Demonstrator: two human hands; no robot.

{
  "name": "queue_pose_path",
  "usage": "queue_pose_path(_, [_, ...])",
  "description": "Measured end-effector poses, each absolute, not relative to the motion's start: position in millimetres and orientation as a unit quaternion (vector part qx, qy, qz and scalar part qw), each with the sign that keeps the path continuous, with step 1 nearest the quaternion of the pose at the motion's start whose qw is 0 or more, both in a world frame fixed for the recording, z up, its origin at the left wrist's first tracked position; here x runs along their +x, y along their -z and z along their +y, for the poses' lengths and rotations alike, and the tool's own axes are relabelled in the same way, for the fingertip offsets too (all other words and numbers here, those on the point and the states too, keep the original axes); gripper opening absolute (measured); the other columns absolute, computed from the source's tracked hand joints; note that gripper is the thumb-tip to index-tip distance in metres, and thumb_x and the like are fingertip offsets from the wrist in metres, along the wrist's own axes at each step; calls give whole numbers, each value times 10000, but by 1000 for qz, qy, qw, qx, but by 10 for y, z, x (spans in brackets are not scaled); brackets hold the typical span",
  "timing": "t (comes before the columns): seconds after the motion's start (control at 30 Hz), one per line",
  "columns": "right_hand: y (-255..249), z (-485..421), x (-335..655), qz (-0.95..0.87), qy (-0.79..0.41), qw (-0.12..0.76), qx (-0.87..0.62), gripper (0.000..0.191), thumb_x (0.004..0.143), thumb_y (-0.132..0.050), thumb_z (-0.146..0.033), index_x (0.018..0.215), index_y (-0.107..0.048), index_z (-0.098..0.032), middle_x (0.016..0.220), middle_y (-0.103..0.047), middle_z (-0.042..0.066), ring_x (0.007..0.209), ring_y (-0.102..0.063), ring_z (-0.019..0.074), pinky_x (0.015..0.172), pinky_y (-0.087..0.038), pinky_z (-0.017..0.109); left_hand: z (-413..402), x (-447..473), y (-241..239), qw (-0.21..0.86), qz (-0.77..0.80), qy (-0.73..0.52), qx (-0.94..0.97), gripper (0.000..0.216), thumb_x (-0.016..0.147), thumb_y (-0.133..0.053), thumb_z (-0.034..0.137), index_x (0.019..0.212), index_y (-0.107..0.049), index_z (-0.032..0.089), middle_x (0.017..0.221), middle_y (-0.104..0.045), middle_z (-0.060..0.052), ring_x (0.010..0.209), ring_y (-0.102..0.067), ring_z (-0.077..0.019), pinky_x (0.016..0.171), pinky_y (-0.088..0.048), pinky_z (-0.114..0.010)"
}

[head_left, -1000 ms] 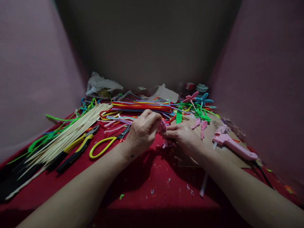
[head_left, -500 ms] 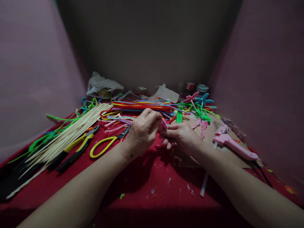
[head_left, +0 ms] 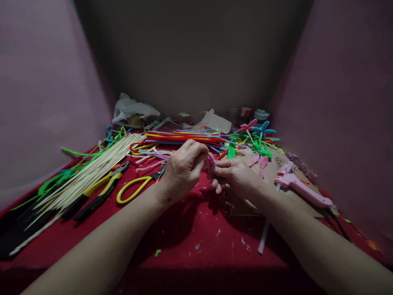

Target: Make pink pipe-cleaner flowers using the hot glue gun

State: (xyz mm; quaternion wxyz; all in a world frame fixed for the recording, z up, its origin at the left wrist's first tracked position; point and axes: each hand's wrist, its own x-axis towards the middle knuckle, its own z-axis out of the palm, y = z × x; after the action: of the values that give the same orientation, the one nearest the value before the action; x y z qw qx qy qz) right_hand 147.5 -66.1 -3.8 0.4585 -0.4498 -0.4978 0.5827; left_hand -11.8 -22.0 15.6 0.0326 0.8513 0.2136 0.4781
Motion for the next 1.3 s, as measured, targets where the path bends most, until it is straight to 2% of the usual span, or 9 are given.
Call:
queue_pose_path(0.27, [-10,-710,1423,-505,-532,459,-502,231,725,-631,-346,726,-659,-116,484,-587,3,377,-521,83,382,-376,184,-225,-117,-154,52,212,-473,853,123,809,-470,66,803,-552,157,751,-564,-21,707,-531,-117,653,-449,-234])
queue_pose_path(0.5, [-47,-728,1384,-547,-445,484,-518,235,740,-585,-337,610,-604,-142,450,-513,-27,373,-443,73,390,-376,203,-212,-112,-131,80,211,-480,848,103,826,-475,104,841,-557,165,780,-576,-26,715,-555,-116,672,-470,-237])
queue_pose_path(0.57, [-49,-719,1397,-569,-399,490,-527,252,752,-570,-341,592,-597,-148,463,-519,-20,397,-439,81,414,-370,215,-209,-109,-108,116,209,-483,842,143,829,-493,128,951,-548,175,825,-586,-29,730,-568,-112,691,-483,-237])
queue_pose_path(0.67, [-37,-707,1435,-605,-296,502,-543,246,788,-533,-295,595,-600,-157,515,-547,-4,477,-472,103,497,-384,233,-210,-109,-93,164,221,-488,828,342,806,-537,145,1139,-472,183,900,-586,-41,745,-583,-109,695,-498,-237])
queue_pose_path(0.8, [-16,-705,1485,-667,-72,498,-549,288,820,-464,-164,548,-560,-174,561,-535,10,577,-492,124,590,-380,244,-210,-114,-152,192,271,-524,784,342,763,-577,148,1093,-493,173,926,-572,-45,708,-589,-105,638,-506,-229])
queue_pose_path(0.93, [7,-692,1524,-690,95,487,-526,233,811,-438,-98,696,-629,-164,641,-541,29,608,-504,132,579,-394,239,-229,-110,-253,338,312,-516,723,113,759,-573,180,860,-532,151,702,-556,8,535,-552,-82,477,-464,-194])
queue_pose_path(1.03, [44,-663,1554,-695,156,484,-508,252,825,-420,-93,853,-661,-163,719,-577,48,642,-541,136,591,-433,235,-264,-96,-289,450,294,-485,690,103,753,-587,186,830,-529,148,593,-545,33,457,-531,-82,430,-445,-196])
queue_pose_path(1.17, [90,-638,1583,-704,197,473,-492,334,813,-412,-68,1052,-637,-133,798,-604,83,715,-584,159,641,-478,252,-298,-80,-285,538,263,-458,657,142,769,-599,261,837,-552,145,591,-605,8,477,-587,-117,447,-468,-224])
queue_pose_path(1.3, [96,-652,1577,-710,229,448,-492,400,815,-390,-49,1143,-600,-140,835,-620,91,755,-597,162,676,-494,256,-299,-79,-279,611,250,-449,602,182,745,-633,289,816,-560,139,622,-626,-2,488,-610,-133,420,-458,-223])
